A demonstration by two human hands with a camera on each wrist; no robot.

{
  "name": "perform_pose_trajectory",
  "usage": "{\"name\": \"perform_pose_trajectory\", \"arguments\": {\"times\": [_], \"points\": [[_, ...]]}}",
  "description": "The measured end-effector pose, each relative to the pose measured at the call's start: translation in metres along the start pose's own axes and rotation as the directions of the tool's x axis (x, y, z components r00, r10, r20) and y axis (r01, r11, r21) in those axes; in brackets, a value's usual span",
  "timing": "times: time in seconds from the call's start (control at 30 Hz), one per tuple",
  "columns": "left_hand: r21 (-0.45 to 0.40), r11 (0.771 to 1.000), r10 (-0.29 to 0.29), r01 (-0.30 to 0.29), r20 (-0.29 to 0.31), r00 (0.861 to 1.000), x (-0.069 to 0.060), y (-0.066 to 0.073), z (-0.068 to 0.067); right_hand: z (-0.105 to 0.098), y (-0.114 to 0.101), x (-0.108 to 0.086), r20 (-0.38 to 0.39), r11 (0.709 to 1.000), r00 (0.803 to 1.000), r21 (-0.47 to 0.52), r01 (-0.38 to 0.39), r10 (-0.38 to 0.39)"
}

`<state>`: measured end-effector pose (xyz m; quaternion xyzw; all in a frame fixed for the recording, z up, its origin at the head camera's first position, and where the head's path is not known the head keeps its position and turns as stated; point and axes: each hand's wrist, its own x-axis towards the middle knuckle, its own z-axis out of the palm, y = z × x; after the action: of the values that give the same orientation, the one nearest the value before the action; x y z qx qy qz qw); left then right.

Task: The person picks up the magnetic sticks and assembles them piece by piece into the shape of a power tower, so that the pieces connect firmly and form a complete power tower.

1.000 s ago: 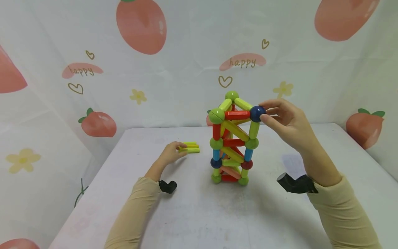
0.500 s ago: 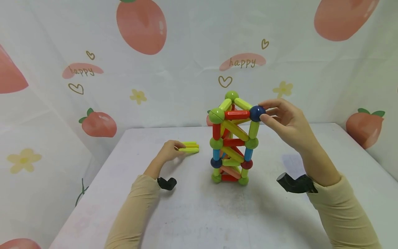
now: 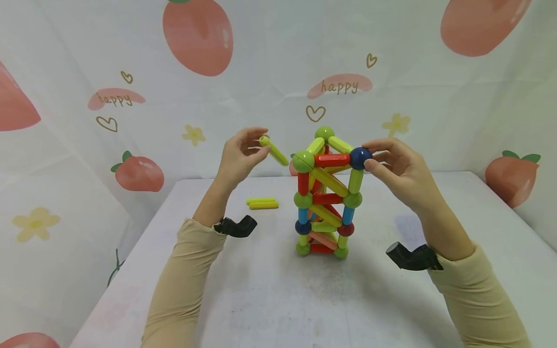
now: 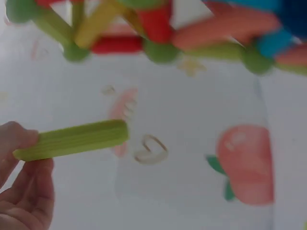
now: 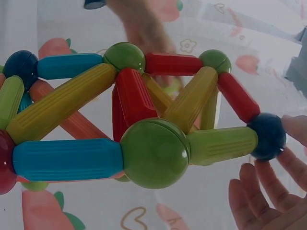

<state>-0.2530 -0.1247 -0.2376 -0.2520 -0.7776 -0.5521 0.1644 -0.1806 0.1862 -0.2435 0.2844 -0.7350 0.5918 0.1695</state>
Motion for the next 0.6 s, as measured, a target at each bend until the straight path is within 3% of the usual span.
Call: {"name": "perform_pose_trajectory", "arguments": {"times": [0.07, 0.17, 0.27, 0.33, 0.43, 0.6], "points": [[-0.046, 0.995, 0.089, -0.092, -0.066, 0.994, 0.005, 0.016, 0.006, 0.000, 0.000, 0.000, -0.005, 1.000, 1.000, 0.018, 0.005, -0.005], [-0.120, 0.968, 0.198, -0.219, -0.166, 0.966, 0.011, 0.034, 0.014, 0.001, 0.001, -0.001, -0.012, 0.999, 1.000, 0.046, 0.009, -0.008], [-0.188, 0.933, 0.258, -0.308, -0.248, 0.934, 0.016, 0.046, 0.020, 0.001, 0.002, -0.001, -0.014, 0.998, 1.000, 0.061, 0.011, -0.011], [-0.225, 0.913, 0.276, -0.341, -0.276, 0.921, 0.019, 0.053, 0.023, 0.002, 0.002, -0.001, -0.014, 0.998, 1.000, 0.063, 0.009, -0.008], [-0.260, 0.897, 0.289, -0.359, -0.271, 0.918, 0.024, 0.062, 0.028, 0.001, 0.003, -0.002, -0.014, 0.999, 1.000, 0.053, 0.004, -0.003], [-0.250, 0.892, 0.335, -0.376, -0.191, 0.923, 0.030, 0.074, 0.038, 0.001, 0.004, -0.002, -0.015, 0.998, 1.000, 0.064, 0.006, -0.005]]}}
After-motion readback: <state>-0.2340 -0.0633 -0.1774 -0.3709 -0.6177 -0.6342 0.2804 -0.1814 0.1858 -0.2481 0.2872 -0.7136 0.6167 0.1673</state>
